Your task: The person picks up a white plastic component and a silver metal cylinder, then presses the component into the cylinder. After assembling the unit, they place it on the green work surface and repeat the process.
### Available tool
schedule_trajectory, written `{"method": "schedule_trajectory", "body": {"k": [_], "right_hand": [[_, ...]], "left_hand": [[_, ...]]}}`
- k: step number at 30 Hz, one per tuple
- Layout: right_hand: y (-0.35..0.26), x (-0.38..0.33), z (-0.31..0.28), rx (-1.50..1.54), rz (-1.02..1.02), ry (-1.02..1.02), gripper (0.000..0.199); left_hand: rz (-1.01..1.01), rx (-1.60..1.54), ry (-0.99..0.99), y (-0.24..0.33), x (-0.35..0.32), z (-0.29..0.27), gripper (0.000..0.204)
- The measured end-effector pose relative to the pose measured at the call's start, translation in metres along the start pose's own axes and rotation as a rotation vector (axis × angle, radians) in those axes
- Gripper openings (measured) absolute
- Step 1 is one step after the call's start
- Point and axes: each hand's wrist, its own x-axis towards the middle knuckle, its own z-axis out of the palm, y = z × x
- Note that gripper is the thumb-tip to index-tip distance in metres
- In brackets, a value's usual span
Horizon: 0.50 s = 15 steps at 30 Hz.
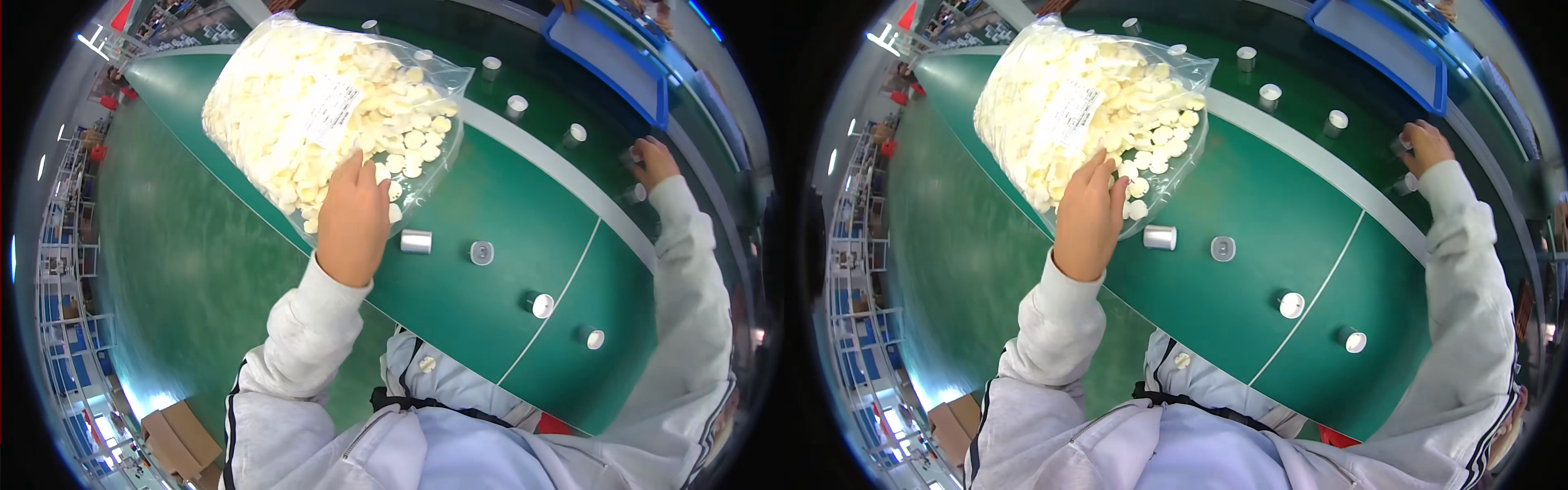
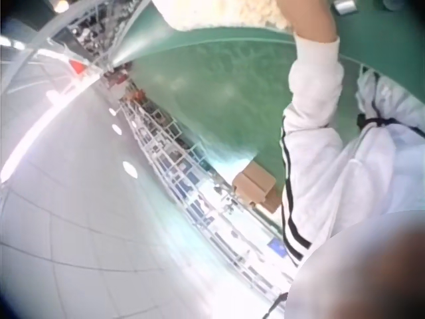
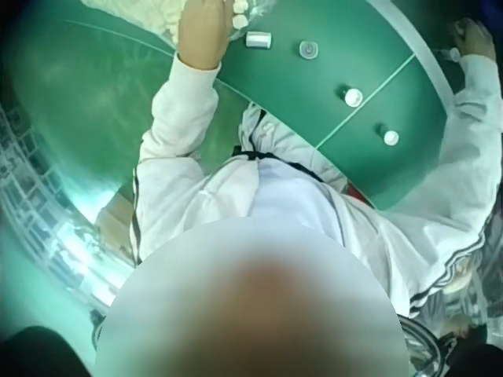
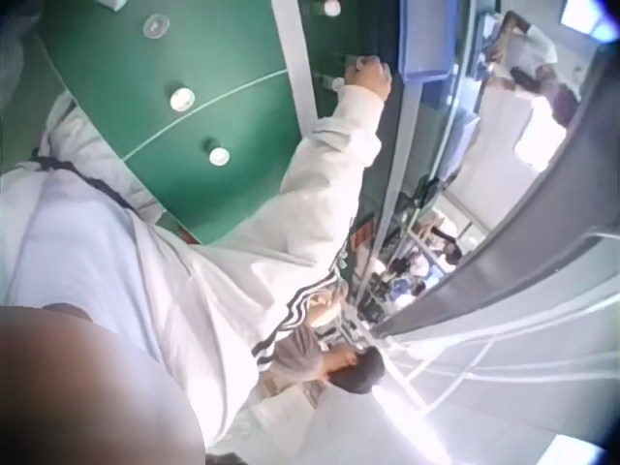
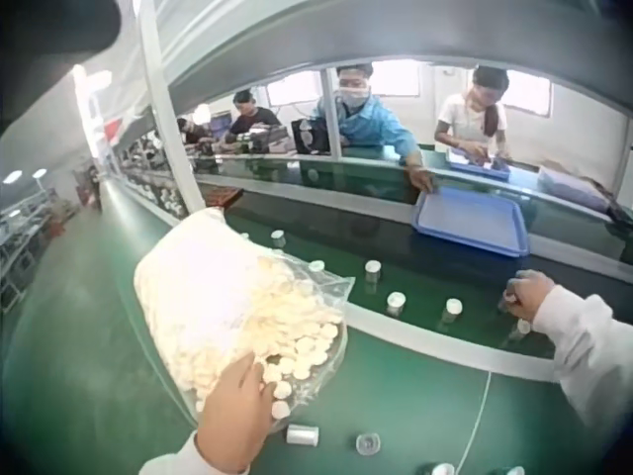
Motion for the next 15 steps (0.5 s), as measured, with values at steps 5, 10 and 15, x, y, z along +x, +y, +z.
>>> {"method": "schedule_trajectory", "body": {"k": [5, 10, 15], "right_hand": [[-0.13, 0.028, -0.069, 0.37, -0.44, -0.02, 0.028], [-0.316, 0.078, -0.012, 0.689, -0.666, 0.175, 0.059], [-0.343, 0.119, -0.012, 0.686, -0.645, 0.093, 0.054]], "left_hand": [[0.004, 0.143, 0.097, 0.014, 0.0, -0.015, 0.037], [-0.003, 0.096, 0.175, 0.003, -0.008, -0.013, 0.047], [-0.067, -0.076, 0.16, 0.017, -0.012, 0.001, 0.056]]}}
